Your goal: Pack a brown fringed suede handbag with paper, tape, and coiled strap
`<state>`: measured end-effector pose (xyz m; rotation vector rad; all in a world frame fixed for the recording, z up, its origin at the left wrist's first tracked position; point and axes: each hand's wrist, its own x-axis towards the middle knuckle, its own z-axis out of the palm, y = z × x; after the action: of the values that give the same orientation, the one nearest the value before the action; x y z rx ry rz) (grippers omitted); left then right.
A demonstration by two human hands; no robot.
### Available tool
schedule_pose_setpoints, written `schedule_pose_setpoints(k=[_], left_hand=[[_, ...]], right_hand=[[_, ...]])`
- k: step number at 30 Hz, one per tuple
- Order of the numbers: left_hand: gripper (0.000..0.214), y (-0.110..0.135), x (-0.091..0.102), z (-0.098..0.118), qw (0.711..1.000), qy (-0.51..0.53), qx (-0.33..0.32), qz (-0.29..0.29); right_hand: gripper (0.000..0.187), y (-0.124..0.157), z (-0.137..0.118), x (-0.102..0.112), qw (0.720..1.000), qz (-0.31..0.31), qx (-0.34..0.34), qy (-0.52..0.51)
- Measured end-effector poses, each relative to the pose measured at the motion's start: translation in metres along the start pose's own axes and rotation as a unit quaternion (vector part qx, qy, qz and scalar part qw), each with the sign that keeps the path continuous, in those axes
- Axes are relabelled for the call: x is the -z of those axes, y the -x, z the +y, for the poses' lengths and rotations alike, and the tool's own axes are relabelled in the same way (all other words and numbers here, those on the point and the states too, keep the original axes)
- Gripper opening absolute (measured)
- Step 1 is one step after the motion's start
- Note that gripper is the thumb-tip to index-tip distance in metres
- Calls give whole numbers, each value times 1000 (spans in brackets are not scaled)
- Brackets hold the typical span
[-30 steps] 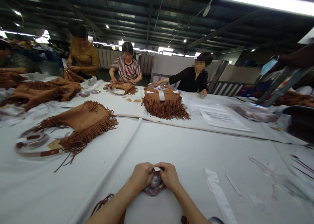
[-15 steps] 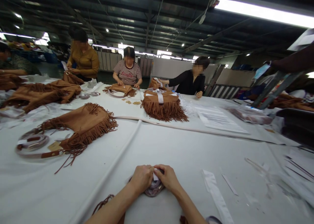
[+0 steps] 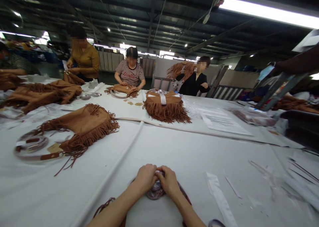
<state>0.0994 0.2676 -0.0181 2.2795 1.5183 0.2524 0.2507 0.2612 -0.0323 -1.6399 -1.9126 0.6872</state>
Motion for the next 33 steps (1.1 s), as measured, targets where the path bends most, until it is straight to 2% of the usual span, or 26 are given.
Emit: schedule_pose_setpoints(k=[4, 8, 13, 15, 17, 20, 22, 25, 28, 30, 31, 33], left_hand=[[23, -8, 1, 6, 1000, -17, 9, -12], [27, -15, -4, 12, 999, -41, -10, -33], [12, -25, -10, 19, 996, -63, -47, -48], [8, -27, -11, 21, 995, -67, -57, -45], [9, -25, -10, 21, 995, -70, -64, -34], [13, -12, -4, 18, 995, -68, -67, -2], [17, 2, 5, 14, 995, -61, -70, 32], [24, 27, 26, 10, 992, -34, -74, 100], [30, 54, 51, 11, 981, 1, -68, 181], [31, 72, 64, 15, 964, 68, -57, 251], [30, 82, 69, 19, 951, 113, -49, 283], [28, 106, 73, 28, 925, 203, -34, 319]], right_hand=[[19, -2, 2, 1, 1000, -6, -10, -21], [23, -2, 2, 0, 999, -12, -11, -38], [37, -6, 2, 7, 999, -19, -21, -44], [37, -6, 7, 18, 999, -15, -40, -31], [28, 2, 13, 36, 998, -6, -65, -2], [30, 30, 21, 66, 994, -12, -98, 39], [32, 54, 14, 84, 993, -33, -100, 47], [33, 87, -21, 106, 997, -58, -47, -15], [29, 116, -82, 115, 993, -35, 23, -111], [28, 135, -122, 104, 991, 8, 59, -124], [28, 143, -140, 92, 990, 28, 74, -116], [33, 158, -166, 55, 990, 66, 94, -77]])
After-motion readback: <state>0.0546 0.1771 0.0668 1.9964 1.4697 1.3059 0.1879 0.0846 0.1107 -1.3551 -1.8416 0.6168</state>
